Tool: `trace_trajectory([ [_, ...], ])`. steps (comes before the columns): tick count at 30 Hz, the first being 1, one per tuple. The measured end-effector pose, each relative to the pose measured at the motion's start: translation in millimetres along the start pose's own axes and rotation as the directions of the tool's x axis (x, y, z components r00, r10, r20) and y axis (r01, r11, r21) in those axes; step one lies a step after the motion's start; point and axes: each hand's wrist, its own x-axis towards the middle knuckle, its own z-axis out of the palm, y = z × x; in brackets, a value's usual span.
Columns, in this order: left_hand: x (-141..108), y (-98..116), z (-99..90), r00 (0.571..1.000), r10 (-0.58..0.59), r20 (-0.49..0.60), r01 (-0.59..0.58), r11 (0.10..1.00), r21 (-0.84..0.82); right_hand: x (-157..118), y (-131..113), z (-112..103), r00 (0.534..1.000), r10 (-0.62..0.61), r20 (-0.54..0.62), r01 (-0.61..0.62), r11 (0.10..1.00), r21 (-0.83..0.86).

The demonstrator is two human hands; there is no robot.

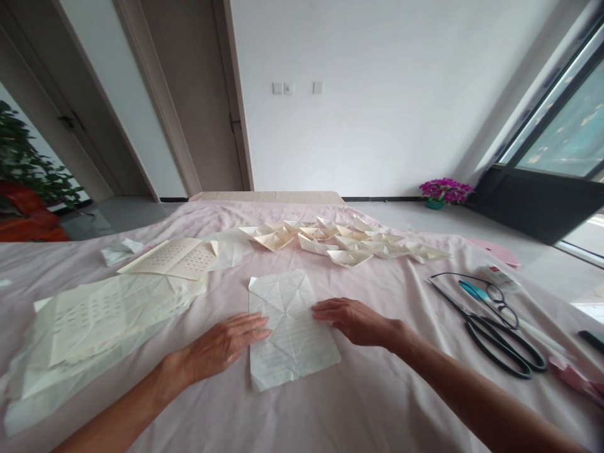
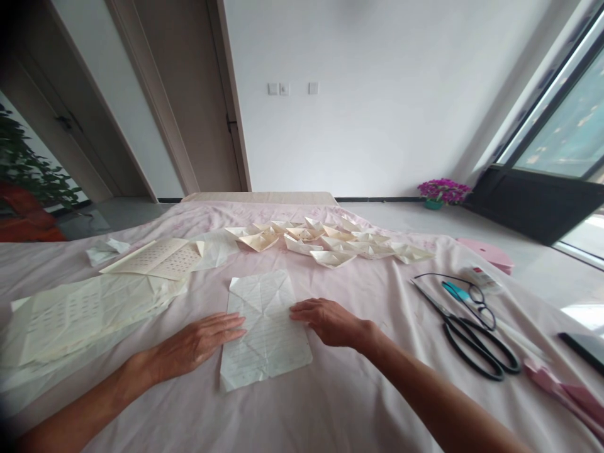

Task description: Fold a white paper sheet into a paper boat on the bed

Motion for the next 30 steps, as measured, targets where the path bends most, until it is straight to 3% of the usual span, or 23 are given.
trace_trajectory([
  [4,6,-2,1.6,0.998,0.057,0.015,-0.057,0.998,0.003,2,-3,-1,0.997,-0.068,0.041,0.072,0.993,-0.094],
  [8,13,-4,5.8,1.000,0.015,-0.008,-0.014,0.998,0.054,10,-5,6,0.997,-0.066,0.026,0.070,0.981,-0.180],
  [11,8,-1,0.6,1.000,-0.020,0.016,0.019,1.000,0.025,10,-5,1,1.000,-0.016,0.023,0.019,0.989,-0.144],
  [15,-4,4,-11.5,0.997,0.008,0.080,-0.009,1.000,0.017,1,-3,-11,0.994,-0.041,0.096,0.052,0.992,-0.111],
  [20,1,5,-5.1,0.997,0.080,0.013,-0.080,0.995,0.063,2,-4,0,0.985,-0.168,0.029,0.170,0.963,-0.211],
  [23,11,1,7.0,0.994,0.100,-0.035,-0.097,0.992,0.084,11,-6,11,0.985,-0.169,0.012,0.166,0.949,-0.269],
  [26,15,-3,17.5,0.990,0.029,-0.136,-0.026,0.999,0.026,16,-6,10,0.994,-0.110,-0.007,0.107,0.976,-0.191],
  [30,15,-10,27.7,0.943,-0.227,-0.246,0.170,0.958,-0.231,11,0,-2,0.999,-0.020,-0.044,0.021,0.999,0.024],
])
